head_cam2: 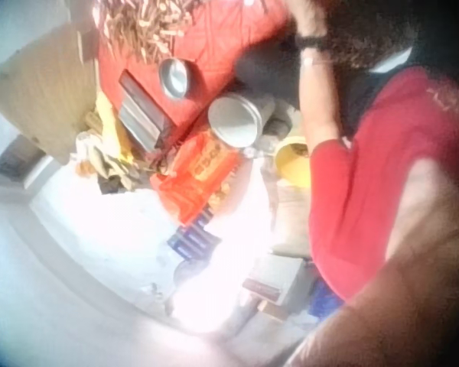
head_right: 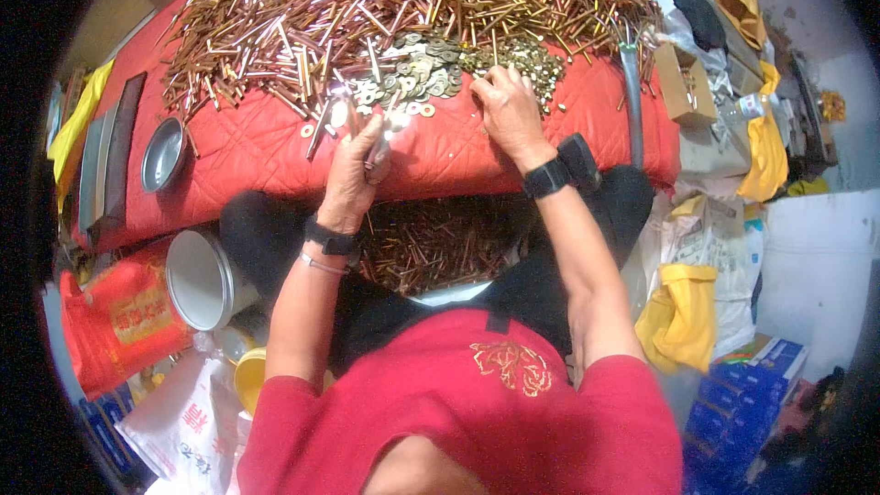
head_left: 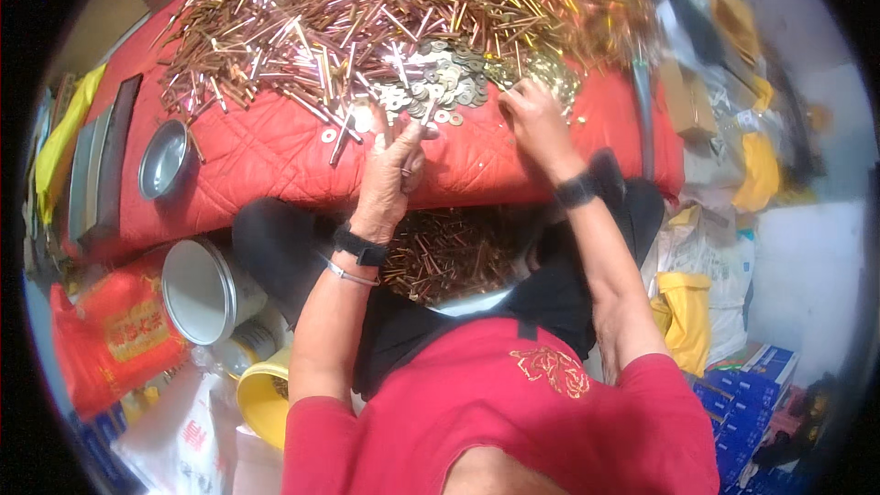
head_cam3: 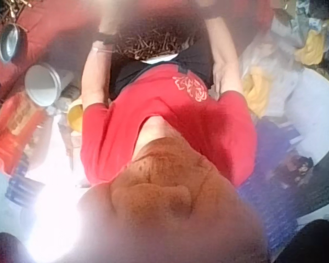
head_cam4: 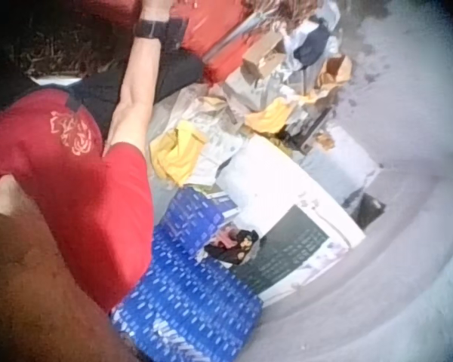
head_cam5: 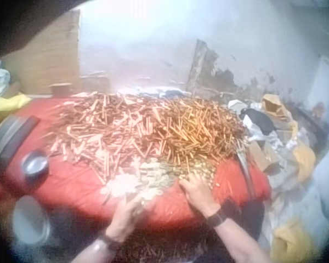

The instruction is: Manually assembling small metal pins with silver washers on a red padded work surface.

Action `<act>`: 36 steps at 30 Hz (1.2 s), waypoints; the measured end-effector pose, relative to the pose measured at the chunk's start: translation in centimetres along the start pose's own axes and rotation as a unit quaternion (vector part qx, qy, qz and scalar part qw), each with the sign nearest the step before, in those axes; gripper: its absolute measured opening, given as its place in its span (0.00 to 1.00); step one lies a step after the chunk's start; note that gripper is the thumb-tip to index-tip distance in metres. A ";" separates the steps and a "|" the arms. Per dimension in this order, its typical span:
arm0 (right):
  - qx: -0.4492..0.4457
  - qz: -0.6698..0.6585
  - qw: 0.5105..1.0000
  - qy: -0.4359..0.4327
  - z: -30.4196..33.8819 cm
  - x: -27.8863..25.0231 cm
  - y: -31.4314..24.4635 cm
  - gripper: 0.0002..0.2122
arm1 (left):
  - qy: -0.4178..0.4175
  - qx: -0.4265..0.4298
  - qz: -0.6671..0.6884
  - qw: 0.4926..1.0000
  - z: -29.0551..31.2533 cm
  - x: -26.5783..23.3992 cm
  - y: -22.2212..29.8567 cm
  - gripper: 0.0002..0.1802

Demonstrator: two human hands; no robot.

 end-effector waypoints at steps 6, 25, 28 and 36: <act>0.221 -0.506 0.832 -0.056 0.2 1.9 -3.6 0.09 | -0.072 -0.030 -0.091 0.993 1.4 2.0 -0.3 0.15; 0.109 -0.421 0.887 -0.152 -0.8 0.7 -6.2 0.04 | -0.144 -0.158 0.015 0.977 2.4 1.3 -1.5 0.11; 0.131 -0.382 0.887 -0.226 0.1 1.6 -5.9 0.05 | -0.142 -0.135 -0.034 0.980 2.4 1.5 -1.1 0.11; 0.124 -0.517 0.840 -0.107 0.3 -0.2 -6.2 0.04 | -0.215 -0.195 0.102 0.952 3.0 3.1 -3.0 0.12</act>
Point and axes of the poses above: each hand's wrist, its own z-axis away from the middle knuckle, its own x-axis out of the palm, y = z × x, the point moved 10 cm from there along -z, towards the middle knuckle, and after that the axes turned 2 degrees about -x, right-handed, at the moved point
